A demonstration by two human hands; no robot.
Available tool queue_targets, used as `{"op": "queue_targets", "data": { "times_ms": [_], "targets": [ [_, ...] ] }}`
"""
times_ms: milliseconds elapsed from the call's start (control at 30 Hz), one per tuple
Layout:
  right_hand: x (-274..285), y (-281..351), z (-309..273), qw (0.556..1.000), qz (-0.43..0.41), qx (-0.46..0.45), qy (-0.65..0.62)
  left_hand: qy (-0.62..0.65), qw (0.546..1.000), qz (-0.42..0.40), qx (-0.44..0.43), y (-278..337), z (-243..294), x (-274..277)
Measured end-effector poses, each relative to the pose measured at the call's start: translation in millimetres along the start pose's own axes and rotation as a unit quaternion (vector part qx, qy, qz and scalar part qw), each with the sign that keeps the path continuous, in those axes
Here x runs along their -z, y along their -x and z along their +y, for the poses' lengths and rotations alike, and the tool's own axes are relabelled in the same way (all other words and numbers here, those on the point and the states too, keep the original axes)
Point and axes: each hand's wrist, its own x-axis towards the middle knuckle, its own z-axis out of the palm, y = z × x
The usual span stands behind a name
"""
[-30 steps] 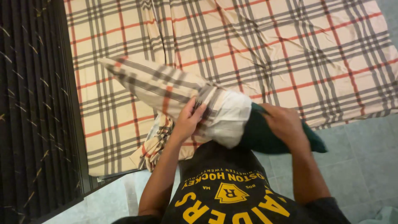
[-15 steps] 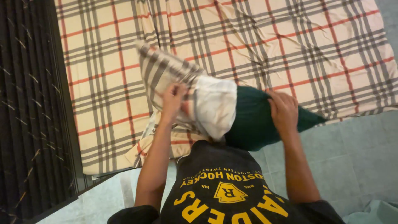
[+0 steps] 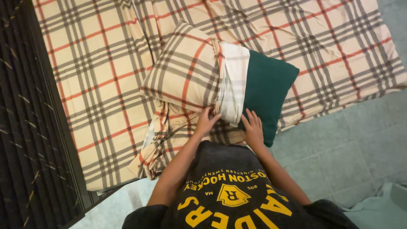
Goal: The person removes a pillowcase from a pillow, folds the pillowcase neatly, and places it on a shelf. The person then picks up the pillow, walks to the shelf, and places it on top of other items.
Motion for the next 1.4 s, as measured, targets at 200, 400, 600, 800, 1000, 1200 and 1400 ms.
{"op": "queue_targets", "data": {
  "times_ms": [200, 400, 600, 800, 1000, 1200, 1400],
  "targets": [
    [-31.7, -8.7, 17.4, 0.993, 0.009, 0.026, 0.112, -0.064, 0.998, -0.019, -0.016, -15.5, -24.1, -18.2],
    [-7.6, -41.4, 71.1, 0.993, 0.099, 0.056, -0.037, -0.001, 0.992, 0.125, 0.032, 7.9, -24.0, 23.4],
    [61.3, -41.9, 79.2, 0.972, 0.042, 0.123, -0.195, 0.058, 0.988, 0.135, -0.039, 22.0, -7.5, 105.5],
    [52.5, -33.6, 37.8, 0.946, -0.126, 0.156, -0.255, -0.039, 0.998, -0.044, 0.019, 14.8, 32.4, 100.5],
    [44.6, -129.4, 50.9, 0.943, 0.016, 0.087, -0.320, 0.056, 0.991, 0.118, 0.019, -58.2, 14.5, 52.0],
    [37.0, -210.7, 101.4, 0.975, 0.101, 0.056, -0.190, -0.021, 0.996, 0.061, -0.057, 15.6, 25.5, 43.6],
    [55.8, -228.0, 66.6, 0.996, -0.018, 0.066, -0.060, 0.021, 0.988, -0.136, 0.067, 119.0, 50.1, 87.6]
  ]
}}
